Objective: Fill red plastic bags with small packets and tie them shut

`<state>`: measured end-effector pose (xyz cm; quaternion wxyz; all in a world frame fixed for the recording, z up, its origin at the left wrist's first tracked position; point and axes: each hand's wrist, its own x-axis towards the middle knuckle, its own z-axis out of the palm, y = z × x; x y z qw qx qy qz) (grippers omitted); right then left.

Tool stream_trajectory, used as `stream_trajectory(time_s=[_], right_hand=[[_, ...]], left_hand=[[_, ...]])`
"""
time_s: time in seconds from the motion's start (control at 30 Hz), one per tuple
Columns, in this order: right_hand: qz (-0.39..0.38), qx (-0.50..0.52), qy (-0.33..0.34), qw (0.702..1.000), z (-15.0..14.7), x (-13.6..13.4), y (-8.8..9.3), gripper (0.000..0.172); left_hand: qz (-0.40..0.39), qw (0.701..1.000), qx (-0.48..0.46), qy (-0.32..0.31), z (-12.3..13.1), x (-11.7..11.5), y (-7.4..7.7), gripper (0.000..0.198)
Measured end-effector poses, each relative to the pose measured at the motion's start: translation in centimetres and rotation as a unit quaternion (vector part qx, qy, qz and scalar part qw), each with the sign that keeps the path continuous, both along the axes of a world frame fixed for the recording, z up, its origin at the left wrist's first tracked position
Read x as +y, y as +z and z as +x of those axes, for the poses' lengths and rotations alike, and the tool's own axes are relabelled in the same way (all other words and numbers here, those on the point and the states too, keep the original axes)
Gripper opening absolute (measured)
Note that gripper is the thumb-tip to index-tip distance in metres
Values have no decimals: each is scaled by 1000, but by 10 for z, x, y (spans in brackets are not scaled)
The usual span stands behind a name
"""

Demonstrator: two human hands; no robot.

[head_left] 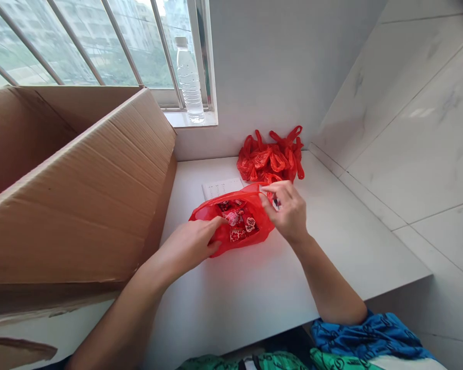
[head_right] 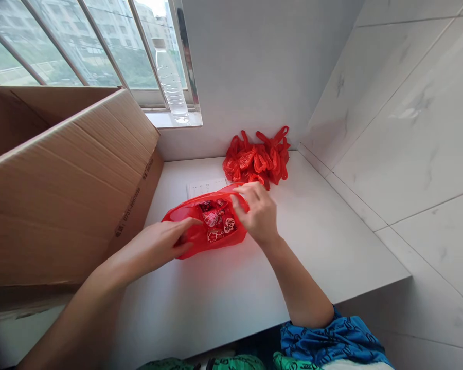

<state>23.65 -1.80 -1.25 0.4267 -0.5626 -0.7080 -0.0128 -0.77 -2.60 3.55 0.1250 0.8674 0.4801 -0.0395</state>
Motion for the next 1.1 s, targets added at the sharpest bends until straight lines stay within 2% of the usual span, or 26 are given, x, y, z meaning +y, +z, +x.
stream_trajectory(time_s=[0.07, 0.13, 0.27, 0.37, 0.53, 0.6, 0.67, 0.77, 0.83, 0.93, 1.0, 1.1], right_hand=[[-51, -34, 102, 993, -15, -2, -3, 24], [-120, -86, 177, 973, -28, 1, -14, 23], [-215, -138, 200, 946, -35, 15, -37, 47], [-250, -144, 190, 939, -32, 19, -39, 61], [-250, -158, 169, 940, -33, 18, -36, 53], [-252, -163, 168, 939, -34, 18, -38, 57], [-258, -164, 171, 937, -34, 19, -40, 59], [-259, -150, 166, 940, -33, 19, -39, 41], [-228, -117, 169, 952, -32, 18, -36, 36], [-149, -42, 208, 966, -31, 15, -32, 45], [-124, 2, 237, 964, -29, 14, -30, 53], [-168, 86, 251, 949, -23, 11, -24, 65]], left_hand=[[32, 999, 5, 39, -3, -5, 10, 46], [62, 996, 7, 68, -6, -11, 16, 49], [85, 994, -27, 61, -10, -16, 16, 39], [68, 997, -29, 37, -9, -12, 10, 31], [6, 998, -49, -34, -2, 2, 2, 32], [-18, 998, -36, -40, 2, 7, -3, 32], [-24, 1000, -6, -17, 6, 11, -10, 34], [-30, 999, 14, 40, 11, 16, -18, 45], [-47, 996, -10, 81, 14, 20, -22, 53], [-71, 985, -110, 117, 15, 25, -26, 58], [-78, 974, -175, 120, 13, 29, -28, 58], [-112, 960, -227, 117, 10, 33, -29, 56]])
